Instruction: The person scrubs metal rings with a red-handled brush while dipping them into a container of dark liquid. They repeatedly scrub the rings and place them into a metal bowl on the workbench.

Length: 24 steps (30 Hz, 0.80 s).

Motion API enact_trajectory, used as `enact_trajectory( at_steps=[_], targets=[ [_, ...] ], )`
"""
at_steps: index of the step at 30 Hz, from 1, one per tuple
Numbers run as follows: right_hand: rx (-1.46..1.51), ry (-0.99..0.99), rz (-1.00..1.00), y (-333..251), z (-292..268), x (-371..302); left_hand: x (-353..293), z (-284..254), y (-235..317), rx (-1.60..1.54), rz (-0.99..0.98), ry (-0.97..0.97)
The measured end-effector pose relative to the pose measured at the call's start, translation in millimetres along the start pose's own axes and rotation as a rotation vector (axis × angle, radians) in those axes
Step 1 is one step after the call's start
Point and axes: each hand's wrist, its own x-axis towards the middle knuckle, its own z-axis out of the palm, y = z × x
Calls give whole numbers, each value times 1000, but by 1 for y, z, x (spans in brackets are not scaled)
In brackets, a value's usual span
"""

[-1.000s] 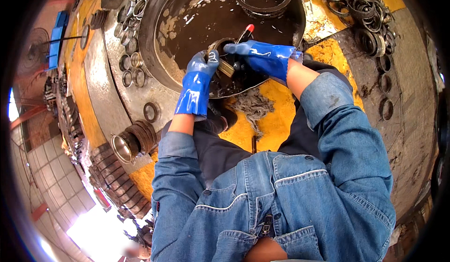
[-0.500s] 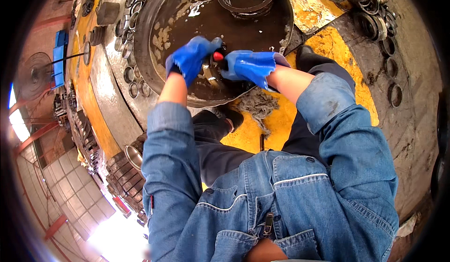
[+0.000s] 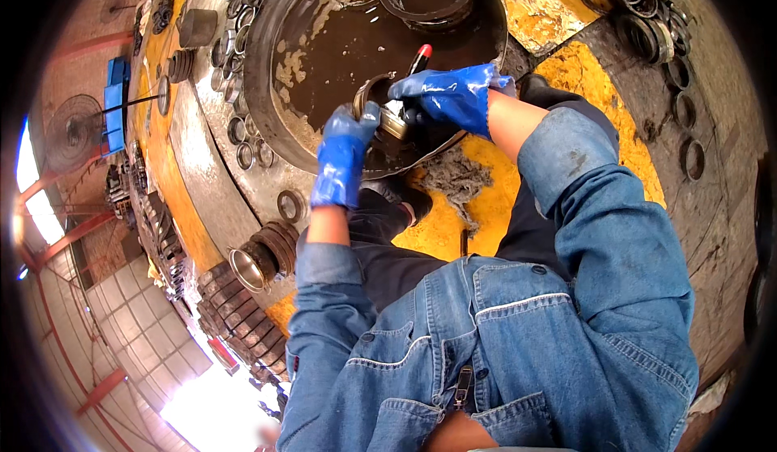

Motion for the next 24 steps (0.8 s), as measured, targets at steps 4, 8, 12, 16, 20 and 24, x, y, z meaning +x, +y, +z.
enact_trajectory(
  at_steps=[4, 8, 12, 16, 20, 24],
  targets=[
    [-601, 73, -130, -32, 17, -52, 17, -29, 25, -337, 135, -271],
    [-1166, 264, -176, -31, 55, -40, 29, -32, 33, -83, 31, -333],
    [-1175, 195, -159, -9, 37, -13, 27, -20, 31, 191, -4, -306],
    [-399, 23, -62, -33, 25, -48, 0, 11, -1, -121, 2, 55],
    [-157, 14, -38, -32, 28, -55, -5, 20, -11, -551, -36, -4],
    [-853, 149, -86, -27, 28, -37, -4, 24, -10, -854, -53, -67]
  ],
)
